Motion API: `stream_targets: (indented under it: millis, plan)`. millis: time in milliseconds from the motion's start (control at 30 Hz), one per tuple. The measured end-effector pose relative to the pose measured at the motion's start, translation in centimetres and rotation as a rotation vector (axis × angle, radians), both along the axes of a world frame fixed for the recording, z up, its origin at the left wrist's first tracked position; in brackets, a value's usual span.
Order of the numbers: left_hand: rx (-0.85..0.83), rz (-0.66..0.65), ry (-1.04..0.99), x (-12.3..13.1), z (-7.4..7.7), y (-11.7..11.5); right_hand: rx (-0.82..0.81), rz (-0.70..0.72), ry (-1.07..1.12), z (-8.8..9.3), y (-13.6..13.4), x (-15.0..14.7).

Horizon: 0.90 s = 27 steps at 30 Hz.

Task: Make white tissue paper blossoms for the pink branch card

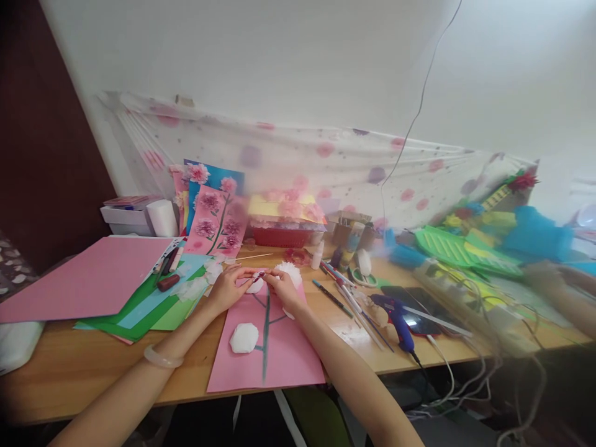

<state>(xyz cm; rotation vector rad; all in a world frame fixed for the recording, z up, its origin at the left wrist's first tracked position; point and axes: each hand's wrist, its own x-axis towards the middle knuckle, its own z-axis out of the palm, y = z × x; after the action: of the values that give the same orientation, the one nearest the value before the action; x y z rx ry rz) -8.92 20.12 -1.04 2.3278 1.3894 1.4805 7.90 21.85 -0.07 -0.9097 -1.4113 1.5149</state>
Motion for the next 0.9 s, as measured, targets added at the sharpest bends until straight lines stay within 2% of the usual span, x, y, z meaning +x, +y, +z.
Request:
stream_targets:
  millis: [267,533,900]
  plan:
    - [-0.029,-0.019,-0.033,0.1,0.66,-0.74,0.032,-0.018,-0.017,0.12,-0.22,-0.07]
    - [-0.032,-0.049,-0.025,0.38,0.57,-0.77,0.051,-0.038,-0.019,-0.27,0.04,-0.06]
    - [-0.191,-0.067,-0.203,0.44,0.18,-0.5,0.05,-0.004,0.013,-0.31,-0.02,0.08]
